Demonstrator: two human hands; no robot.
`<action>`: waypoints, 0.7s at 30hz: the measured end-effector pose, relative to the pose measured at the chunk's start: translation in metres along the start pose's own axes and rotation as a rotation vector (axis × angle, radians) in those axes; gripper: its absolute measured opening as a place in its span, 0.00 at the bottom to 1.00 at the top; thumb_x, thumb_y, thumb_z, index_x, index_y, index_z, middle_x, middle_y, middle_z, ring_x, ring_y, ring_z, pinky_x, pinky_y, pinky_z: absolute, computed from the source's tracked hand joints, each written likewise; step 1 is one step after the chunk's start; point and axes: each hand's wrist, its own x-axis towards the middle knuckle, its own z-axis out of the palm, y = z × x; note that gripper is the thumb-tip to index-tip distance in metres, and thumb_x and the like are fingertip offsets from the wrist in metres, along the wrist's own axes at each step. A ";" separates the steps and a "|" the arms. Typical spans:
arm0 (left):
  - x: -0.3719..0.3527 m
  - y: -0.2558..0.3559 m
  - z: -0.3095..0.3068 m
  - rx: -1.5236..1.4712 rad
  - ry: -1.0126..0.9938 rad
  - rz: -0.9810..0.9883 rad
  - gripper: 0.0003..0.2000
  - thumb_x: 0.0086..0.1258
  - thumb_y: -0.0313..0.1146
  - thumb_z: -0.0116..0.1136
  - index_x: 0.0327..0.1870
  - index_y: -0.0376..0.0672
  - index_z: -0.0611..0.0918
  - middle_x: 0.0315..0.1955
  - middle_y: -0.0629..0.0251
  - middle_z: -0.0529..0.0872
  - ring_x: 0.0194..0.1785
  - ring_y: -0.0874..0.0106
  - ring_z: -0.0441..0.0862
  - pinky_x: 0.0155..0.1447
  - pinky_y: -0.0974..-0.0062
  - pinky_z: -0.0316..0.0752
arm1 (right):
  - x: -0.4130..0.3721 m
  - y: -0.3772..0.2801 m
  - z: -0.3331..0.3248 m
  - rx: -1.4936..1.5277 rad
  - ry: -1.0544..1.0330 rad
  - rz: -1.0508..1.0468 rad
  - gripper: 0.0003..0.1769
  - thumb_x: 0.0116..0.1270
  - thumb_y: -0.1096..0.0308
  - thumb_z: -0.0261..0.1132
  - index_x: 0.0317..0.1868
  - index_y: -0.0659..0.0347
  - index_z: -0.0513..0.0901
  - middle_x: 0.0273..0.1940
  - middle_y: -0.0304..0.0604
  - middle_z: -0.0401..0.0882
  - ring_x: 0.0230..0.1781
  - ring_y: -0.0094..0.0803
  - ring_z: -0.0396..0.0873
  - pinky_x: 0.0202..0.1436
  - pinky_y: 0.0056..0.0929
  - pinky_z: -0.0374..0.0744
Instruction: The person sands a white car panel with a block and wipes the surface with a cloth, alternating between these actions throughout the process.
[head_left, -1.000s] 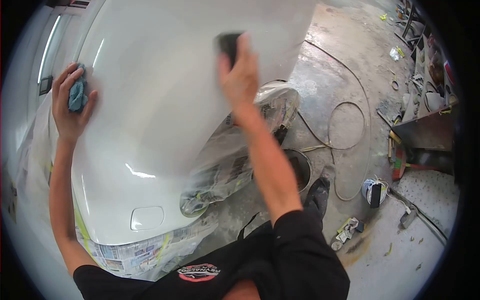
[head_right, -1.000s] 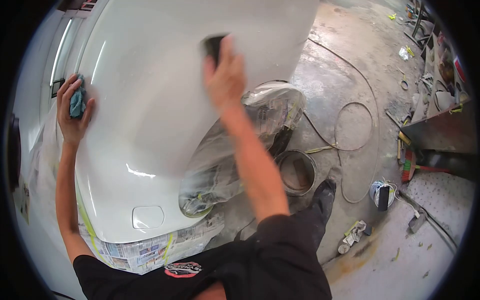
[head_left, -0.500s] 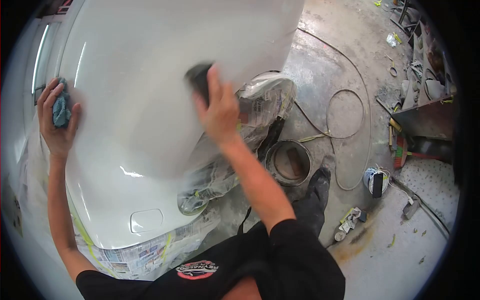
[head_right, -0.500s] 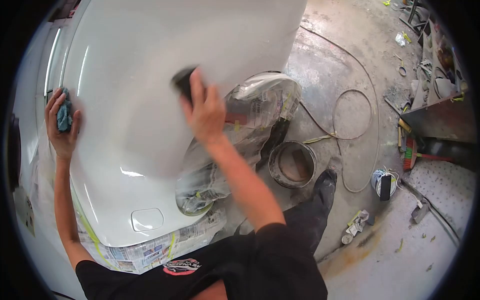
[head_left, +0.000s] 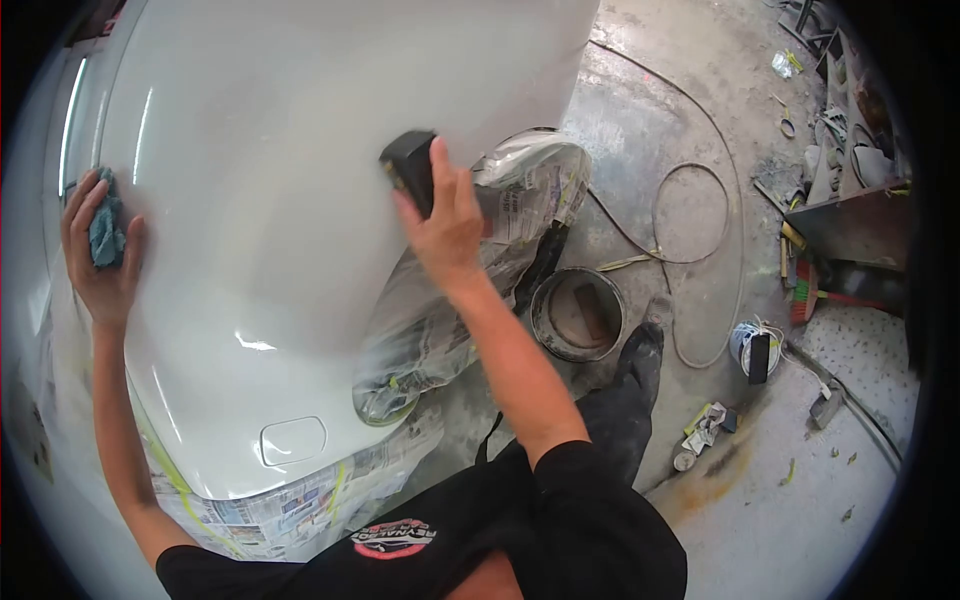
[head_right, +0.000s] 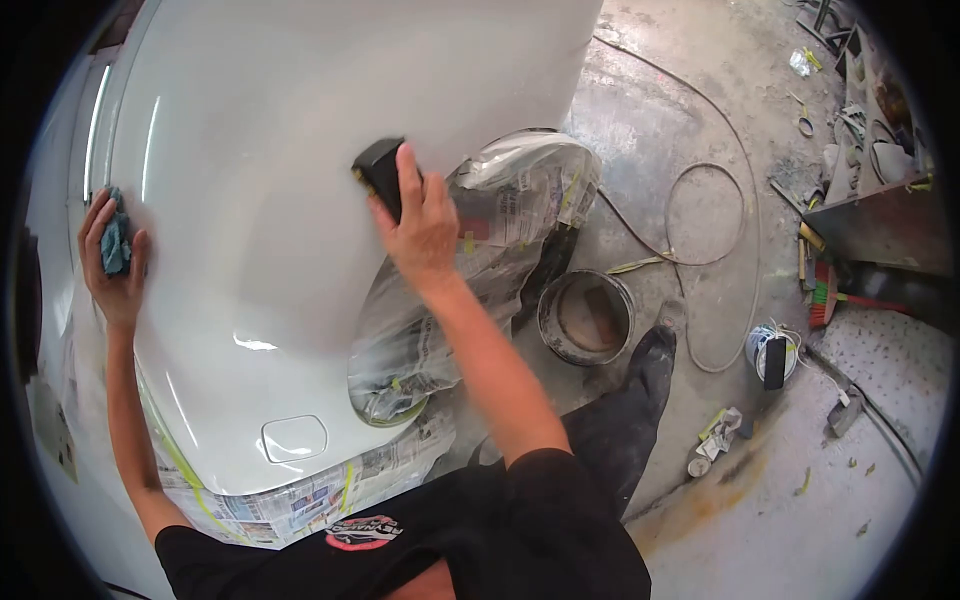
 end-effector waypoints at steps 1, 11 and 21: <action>-0.002 -0.003 0.000 -0.013 -0.001 0.000 0.25 0.65 0.24 0.71 0.64 0.40 0.80 0.66 0.56 0.80 0.70 0.57 0.77 0.73 0.62 0.72 | 0.002 0.010 -0.001 0.014 -0.010 -0.022 0.43 0.72 0.56 0.67 0.81 0.59 0.59 0.57 0.60 0.76 0.55 0.59 0.79 0.58 0.48 0.82; -0.001 -0.005 0.001 -0.021 -0.003 -0.017 0.25 0.65 0.24 0.71 0.64 0.40 0.80 0.66 0.54 0.80 0.71 0.55 0.76 0.74 0.60 0.71 | 0.016 0.000 0.000 0.011 -0.007 0.137 0.44 0.69 0.57 0.69 0.80 0.59 0.60 0.57 0.60 0.77 0.56 0.58 0.80 0.59 0.50 0.81; -0.001 -0.004 -0.002 -0.037 -0.018 -0.021 0.26 0.64 0.24 0.71 0.65 0.39 0.79 0.66 0.54 0.79 0.70 0.55 0.77 0.73 0.61 0.72 | 0.137 0.095 0.006 0.005 0.106 0.341 0.41 0.70 0.56 0.67 0.78 0.63 0.62 0.62 0.65 0.77 0.61 0.60 0.78 0.65 0.50 0.78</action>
